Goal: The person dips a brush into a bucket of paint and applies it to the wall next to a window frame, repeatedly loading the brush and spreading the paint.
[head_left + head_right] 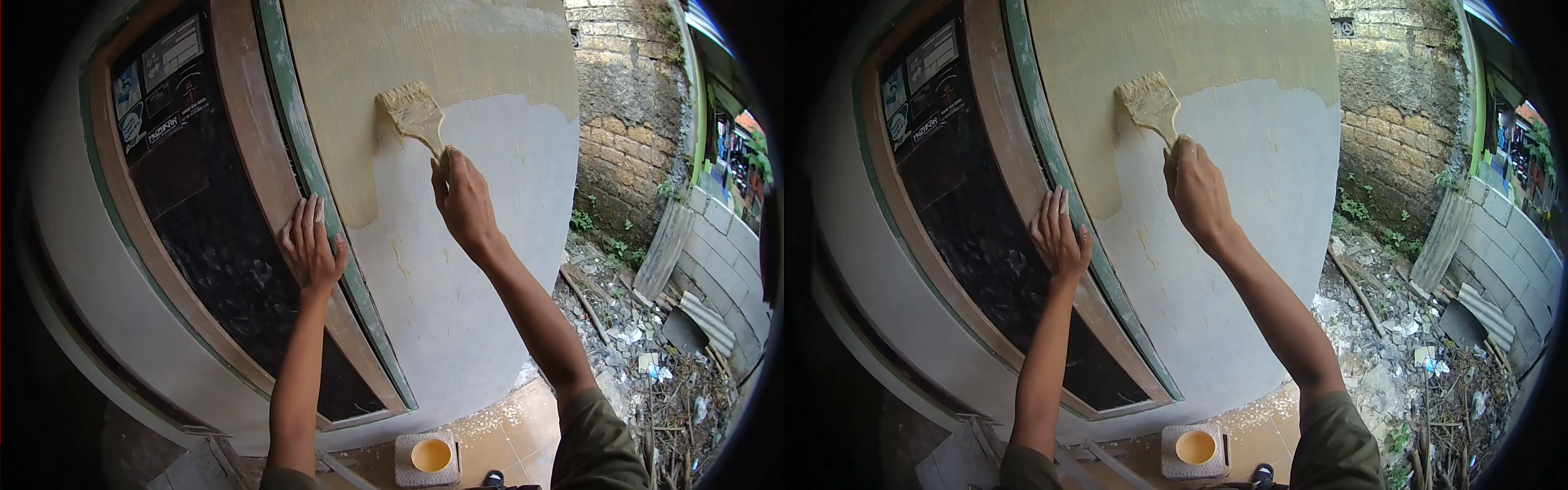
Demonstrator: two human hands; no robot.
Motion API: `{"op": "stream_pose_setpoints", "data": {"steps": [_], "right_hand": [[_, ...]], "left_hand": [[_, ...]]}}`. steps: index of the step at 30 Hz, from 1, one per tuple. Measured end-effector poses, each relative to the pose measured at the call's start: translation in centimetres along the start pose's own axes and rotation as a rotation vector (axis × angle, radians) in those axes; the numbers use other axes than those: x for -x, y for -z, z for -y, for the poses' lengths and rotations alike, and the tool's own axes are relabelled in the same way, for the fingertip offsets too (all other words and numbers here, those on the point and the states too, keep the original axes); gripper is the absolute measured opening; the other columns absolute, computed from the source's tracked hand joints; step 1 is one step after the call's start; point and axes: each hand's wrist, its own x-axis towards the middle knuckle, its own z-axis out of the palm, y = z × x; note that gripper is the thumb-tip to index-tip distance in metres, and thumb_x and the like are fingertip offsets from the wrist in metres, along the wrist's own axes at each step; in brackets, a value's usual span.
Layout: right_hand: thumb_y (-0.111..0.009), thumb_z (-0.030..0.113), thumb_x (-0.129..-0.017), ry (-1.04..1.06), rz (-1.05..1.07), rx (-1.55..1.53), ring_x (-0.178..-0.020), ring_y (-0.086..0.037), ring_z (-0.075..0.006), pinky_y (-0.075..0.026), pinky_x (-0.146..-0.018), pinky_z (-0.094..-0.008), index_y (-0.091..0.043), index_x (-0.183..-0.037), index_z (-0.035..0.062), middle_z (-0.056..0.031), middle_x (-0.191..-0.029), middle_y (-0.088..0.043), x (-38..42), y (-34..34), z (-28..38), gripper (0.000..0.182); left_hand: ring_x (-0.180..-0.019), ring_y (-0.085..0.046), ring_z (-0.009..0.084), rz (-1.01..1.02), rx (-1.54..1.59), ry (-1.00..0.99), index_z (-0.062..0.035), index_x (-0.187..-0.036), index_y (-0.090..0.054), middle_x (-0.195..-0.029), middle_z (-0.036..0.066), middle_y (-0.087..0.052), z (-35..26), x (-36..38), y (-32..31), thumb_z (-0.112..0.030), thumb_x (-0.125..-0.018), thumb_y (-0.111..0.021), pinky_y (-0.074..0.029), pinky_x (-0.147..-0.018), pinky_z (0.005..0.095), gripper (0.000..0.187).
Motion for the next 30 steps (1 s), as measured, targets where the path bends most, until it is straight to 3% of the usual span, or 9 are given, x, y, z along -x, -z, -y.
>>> {"op": "stream_pose_setpoints", "data": {"steps": [5, 11, 13, 21, 24, 30], "right_hand": [[-0.054, 0.012, -0.098, 0.057, -0.027, -0.034, -0.067, -0.058, -0.0436, -0.047, -0.060, -0.0495, -0.047, -0.097, -0.0060, -0.0252, -0.084, -0.057, 0.2, 0.4, 1.5, 0.019], [-0.052, 0.015, -0.099, 0.095, -0.074, -0.076, -0.069, -0.058, -0.0457, -0.047, -0.061, -0.0507, -0.048, -0.095, -0.0062, -0.0281, -0.084, -0.059, -5.8, -3.4, 5.1, 0.022], [-0.056, 0.012, -0.097, 0.067, -0.112, -0.100, -0.071, -0.055, -0.0437, -0.044, -0.065, -0.0480, -0.047, -0.092, -0.0038, -0.0239, -0.079, -0.057, -6.0, -4.5, 5.7, 0.019], [-0.052, 0.012, -0.098, -0.001, 0.080, -0.034, -0.069, -0.059, -0.0450, -0.047, -0.059, -0.0508, -0.047, -0.100, -0.0051, -0.0261, -0.085, -0.057, 2.4, -3.1, 5.7, 0.018], [-0.053, 0.010, -0.098, 0.017, 0.041, -0.070, -0.068, -0.058, -0.0446, -0.047, -0.058, -0.0502, -0.046, -0.100, -0.0049, -0.0254, -0.084, -0.057, 3.4, -2.4, 6.3, 0.017], [-0.051, 0.014, -0.099, 0.096, -0.043, -0.053, -0.069, -0.060, -0.0454, -0.049, -0.059, -0.0500, -0.047, -0.099, -0.0068, -0.0283, -0.086, -0.058, -4.2, -4.1, 7.9, 0.021]], "left_hand": [[-0.136, -0.042, 0.0291, 0.006, 0.011, 0.014, -0.0023, -0.139, -0.049, -0.147, 0.012, -0.047, 0.1, 0.2, -0.3, -0.040, -0.097, -0.033, -0.025, -0.108, 0.0469, 0.058], [-0.136, -0.042, 0.0281, 0.024, 0.008, 0.019, -0.0040, -0.140, -0.048, -0.148, 0.011, -0.046, 0.1, 0.2, 0.0, -0.039, -0.096, -0.034, -0.026, -0.108, 0.0461, 0.058], [-0.136, -0.042, 0.0277, 0.034, 0.007, 0.021, -0.0045, -0.140, -0.048, -0.148, 0.011, -0.046, 0.1, 0.2, -0.1, -0.038, -0.096, -0.034, -0.026, -0.108, 0.0457, 0.057], [-0.136, -0.043, 0.0269, 0.011, 0.024, 0.009, -0.0034, -0.140, -0.048, -0.146, 0.011, -0.047, 0.1, 0.1, 0.3, -0.038, -0.096, -0.036, -0.028, -0.107, 0.0452, 0.057], [-0.136, -0.043, 0.0268, 0.010, 0.052, 0.010, -0.0032, -0.139, -0.048, -0.146, 0.010, -0.047, 0.0, -0.1, 0.4, -0.038, -0.095, -0.036, -0.028, -0.107, 0.0453, 0.058], [-0.136, -0.043, 0.0269, 0.001, 0.060, 0.014, -0.0056, -0.141, -0.047, -0.147, 0.010, -0.047, 0.2, 0.2, -0.1, -0.038, -0.095, -0.036, -0.027, -0.107, 0.0457, 0.057]]}}
